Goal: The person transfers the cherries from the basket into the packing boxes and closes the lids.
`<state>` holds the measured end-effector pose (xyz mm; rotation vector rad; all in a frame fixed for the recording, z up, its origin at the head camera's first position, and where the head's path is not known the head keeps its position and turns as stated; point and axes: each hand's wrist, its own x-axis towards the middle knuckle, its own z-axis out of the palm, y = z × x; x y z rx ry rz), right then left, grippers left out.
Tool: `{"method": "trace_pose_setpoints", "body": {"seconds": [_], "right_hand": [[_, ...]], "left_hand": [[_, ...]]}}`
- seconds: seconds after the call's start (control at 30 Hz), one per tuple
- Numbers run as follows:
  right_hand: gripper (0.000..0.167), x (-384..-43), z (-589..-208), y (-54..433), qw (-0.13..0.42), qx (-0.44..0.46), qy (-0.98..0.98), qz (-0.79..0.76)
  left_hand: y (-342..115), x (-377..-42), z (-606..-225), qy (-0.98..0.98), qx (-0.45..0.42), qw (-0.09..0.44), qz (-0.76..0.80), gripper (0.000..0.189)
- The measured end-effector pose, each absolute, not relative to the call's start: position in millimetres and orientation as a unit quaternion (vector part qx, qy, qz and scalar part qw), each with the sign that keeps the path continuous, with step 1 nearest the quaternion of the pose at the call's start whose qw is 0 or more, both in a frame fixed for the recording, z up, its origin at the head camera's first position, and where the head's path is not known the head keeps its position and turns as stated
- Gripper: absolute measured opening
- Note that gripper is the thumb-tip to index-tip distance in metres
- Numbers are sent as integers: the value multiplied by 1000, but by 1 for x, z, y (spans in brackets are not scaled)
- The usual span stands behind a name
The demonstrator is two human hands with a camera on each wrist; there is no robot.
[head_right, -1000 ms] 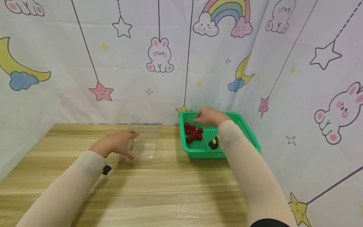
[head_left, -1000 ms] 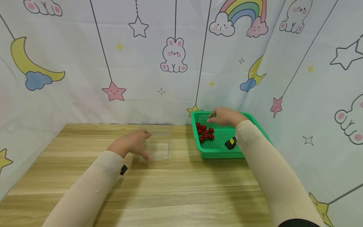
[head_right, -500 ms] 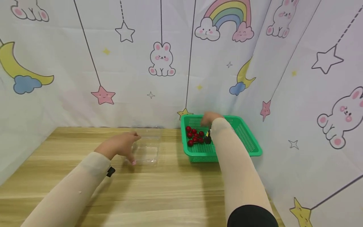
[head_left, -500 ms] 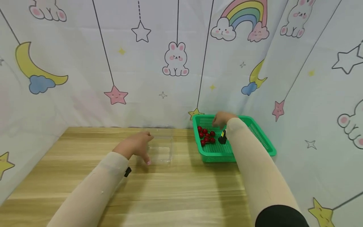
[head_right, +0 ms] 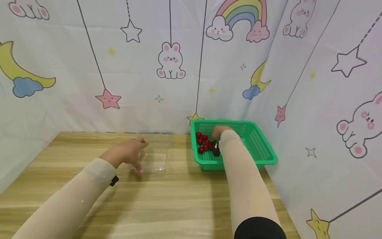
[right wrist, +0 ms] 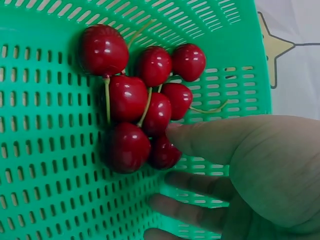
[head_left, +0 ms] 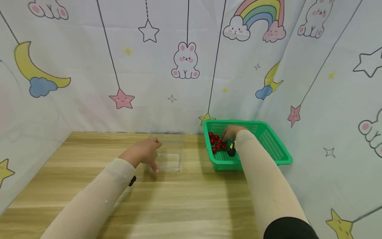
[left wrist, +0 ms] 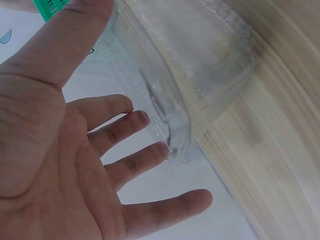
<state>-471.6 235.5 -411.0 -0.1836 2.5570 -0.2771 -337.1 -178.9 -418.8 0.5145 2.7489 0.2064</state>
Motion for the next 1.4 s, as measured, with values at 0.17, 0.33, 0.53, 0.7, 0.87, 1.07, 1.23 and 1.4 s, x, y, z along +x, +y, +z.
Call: {"method": "trace_pose_setpoints", "body": {"seconds": [0.17, 0.33, 0.53, 0.7, 0.87, 1.07, 1.23, 1.4], "right_hand": [[45, -472, -416, 235, 276, -76, 953, -101], [41, -474, -421, 234, 258, -74, 957, -113], [28, -477, -429, 234, 246, -87, 957, -126], [17, -479, -425, 238, 249, -78, 955, -143], [26, -479, -415, 242, 246, -77, 949, -179], [27, -469, -397, 238, 244, -88, 945, -200], [38, -455, -377, 233, 214, -125, 948, -198], [31, -449, -364, 225, 181, -153, 954, -185]], "left_hand": [[-177, -333, -415, 966, 175, 173, 74, 128], [-175, -331, -415, 966, 172, 176, 79, 128], [-178, -329, -420, 967, 162, 178, 81, 130], [-177, -330, -423, 966, 168, 177, 81, 131], [-177, -332, -421, 968, 163, 176, 77, 132], [-177, -331, -420, 968, 168, 172, 72, 130], [-176, -334, -420, 968, 167, 172, 70, 130], [-177, -335, -420, 968, 166, 172, 74, 130]]}}
